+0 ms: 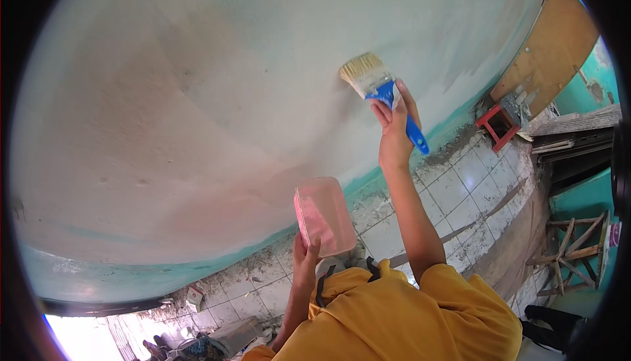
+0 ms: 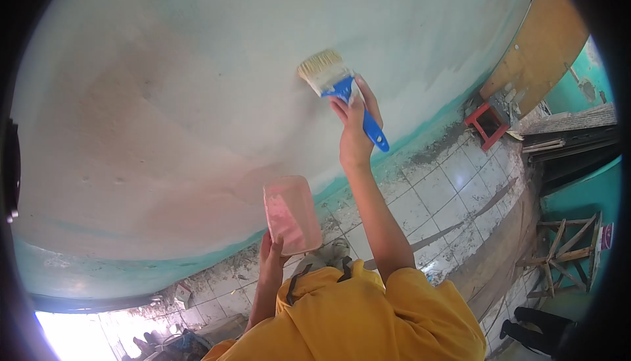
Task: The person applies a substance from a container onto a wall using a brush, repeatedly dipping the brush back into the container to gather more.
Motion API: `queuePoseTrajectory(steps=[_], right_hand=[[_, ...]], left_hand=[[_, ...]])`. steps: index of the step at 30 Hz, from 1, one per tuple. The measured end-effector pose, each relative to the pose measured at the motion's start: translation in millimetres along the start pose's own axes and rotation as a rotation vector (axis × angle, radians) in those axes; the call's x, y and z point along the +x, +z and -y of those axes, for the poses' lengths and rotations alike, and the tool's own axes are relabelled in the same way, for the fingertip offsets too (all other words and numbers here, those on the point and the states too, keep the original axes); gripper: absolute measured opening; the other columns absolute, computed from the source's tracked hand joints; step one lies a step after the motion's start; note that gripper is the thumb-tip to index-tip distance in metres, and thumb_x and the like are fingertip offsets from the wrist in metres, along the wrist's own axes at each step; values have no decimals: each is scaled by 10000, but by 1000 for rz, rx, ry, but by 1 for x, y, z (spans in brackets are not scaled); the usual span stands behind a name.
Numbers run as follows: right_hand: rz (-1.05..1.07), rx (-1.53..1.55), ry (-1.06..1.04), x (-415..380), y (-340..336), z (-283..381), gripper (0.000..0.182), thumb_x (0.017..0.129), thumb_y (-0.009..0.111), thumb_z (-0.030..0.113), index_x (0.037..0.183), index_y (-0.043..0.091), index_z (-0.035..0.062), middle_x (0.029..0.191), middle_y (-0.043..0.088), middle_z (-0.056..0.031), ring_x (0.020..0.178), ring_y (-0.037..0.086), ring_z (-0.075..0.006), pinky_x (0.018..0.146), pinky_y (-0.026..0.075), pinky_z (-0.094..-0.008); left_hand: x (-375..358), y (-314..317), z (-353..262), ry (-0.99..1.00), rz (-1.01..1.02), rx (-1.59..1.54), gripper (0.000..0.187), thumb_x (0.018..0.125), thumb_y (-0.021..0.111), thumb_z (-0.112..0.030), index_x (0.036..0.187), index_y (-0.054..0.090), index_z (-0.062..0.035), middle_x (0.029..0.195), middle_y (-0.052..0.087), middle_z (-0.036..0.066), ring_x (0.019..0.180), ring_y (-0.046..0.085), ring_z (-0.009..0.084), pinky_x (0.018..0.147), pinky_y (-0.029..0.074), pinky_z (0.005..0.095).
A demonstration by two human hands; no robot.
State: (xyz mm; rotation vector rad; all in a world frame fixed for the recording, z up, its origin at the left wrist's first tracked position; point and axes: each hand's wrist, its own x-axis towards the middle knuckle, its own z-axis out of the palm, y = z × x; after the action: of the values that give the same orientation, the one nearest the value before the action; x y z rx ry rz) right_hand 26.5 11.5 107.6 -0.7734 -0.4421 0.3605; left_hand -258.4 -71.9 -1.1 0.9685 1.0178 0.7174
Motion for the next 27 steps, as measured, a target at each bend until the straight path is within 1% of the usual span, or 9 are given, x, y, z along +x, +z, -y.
queuePoseTrajectory(steps=[5, 8, 13, 15, 17, 19, 22, 25, 27], right_hand=[[-200, -154, 266, -57, -78, -107, 419, 1021, 485, 221, 1384, 480, 10, 1249, 598, -164, 990, 687, -252, 878, 556, -326], [-186, -295, 251, -65, -103, -127, 439, 1022, 511, 263, 1357, 497, -22, 1184, 626, -162, 959, 694, -238, 847, 564, -307], [-79, -270, 72, -18, -29, -49, 507, 1001, 572, 345, 1299, 540, -64, 1142, 638, -164, 958, 691, -224, 858, 555, -323], [-73, -218, 36, -7, 14, 2, 492, 1006, 567, 328, 1293, 543, -71, 1140, 644, -157, 966, 686, -221, 864, 552, -324], [-70, -167, -4, -7, 22, 11, 478, 1010, 561, 311, 1286, 547, -78, 1138, 651, -150, 975, 682, -219, 870, 550, -325], [-108, -86, 14, -10, 10, -3, 492, 1005, 575, 330, 1290, 550, -71, 1143, 649, -142, 1007, 672, -218, 891, 541, -320], [-226, -74, 181, -34, -46, -77, 467, 1007, 573, 331, 1271, 566, -54, 1140, 651, -130, 1013, 670, -199, 889, 540, -306], [-307, -145, 272, -66, -81, -124, 462, 1006, 567, 326, 1259, 571, -61, 1126, 656, -122, 966, 677, -180, 871, 549, -303], [-360, -217, 366, -74, -93, -131, 375, 1010, 528, 265, 1259, 576, -11, 1112, 664, -105, 922, 689, -175, 836, 561, -285]], left_hand=[[0, -6, 1, 1, 28, -11, 648, 940, 638, -463, 1378, 437, -29, 1033, 520, 13, 875, 508, 89, 728, 475, 271], [4, -16, -1, 6, 39, 2, 630, 946, 632, -451, 1372, 440, -28, 994, 506, 5, 847, 492, 84, 714, 467, 263], [6, -28, -17, 34, 80, -21, 610, 956, 633, -423, 1363, 442, -11, 947, 485, -5, 805, 465, 72, 683, 442, 244], [12, -41, -15, 24, 100, 12, 625, 955, 642, -414, 1372, 429, -1, 965, 496, 1, 819, 473, 66, 685, 445, 242], [13, -48, -19, 21, 108, 10, 632, 953, 644, -415, 1379, 425, -2, 970, 500, 2, 822, 476, 67, 686, 445, 240], [16, -54, -19, 19, 120, 12, 640, 952, 647, -416, 1385, 420, -3, 975, 504, 4, 824, 479, 67, 688, 446, 238], [20, -62, -16, 24, 115, -26, 650, 948, 651, -415, 1392, 416, -3, 966, 503, -1, 812, 474, 67, 674, 437, 232], [23, -74, -13, -9, 137, -24, 660, 942, 657, -420, 1393, 416, -3, 956, 500, -5, 807, 471, 67, 674, 437, 234], [23, -83, -14, -16, 158, 20, 673, 939, 660, -425, 1395, 411, 3, 971, 507, 1, 830, 489, 70, 697, 454, 240]])
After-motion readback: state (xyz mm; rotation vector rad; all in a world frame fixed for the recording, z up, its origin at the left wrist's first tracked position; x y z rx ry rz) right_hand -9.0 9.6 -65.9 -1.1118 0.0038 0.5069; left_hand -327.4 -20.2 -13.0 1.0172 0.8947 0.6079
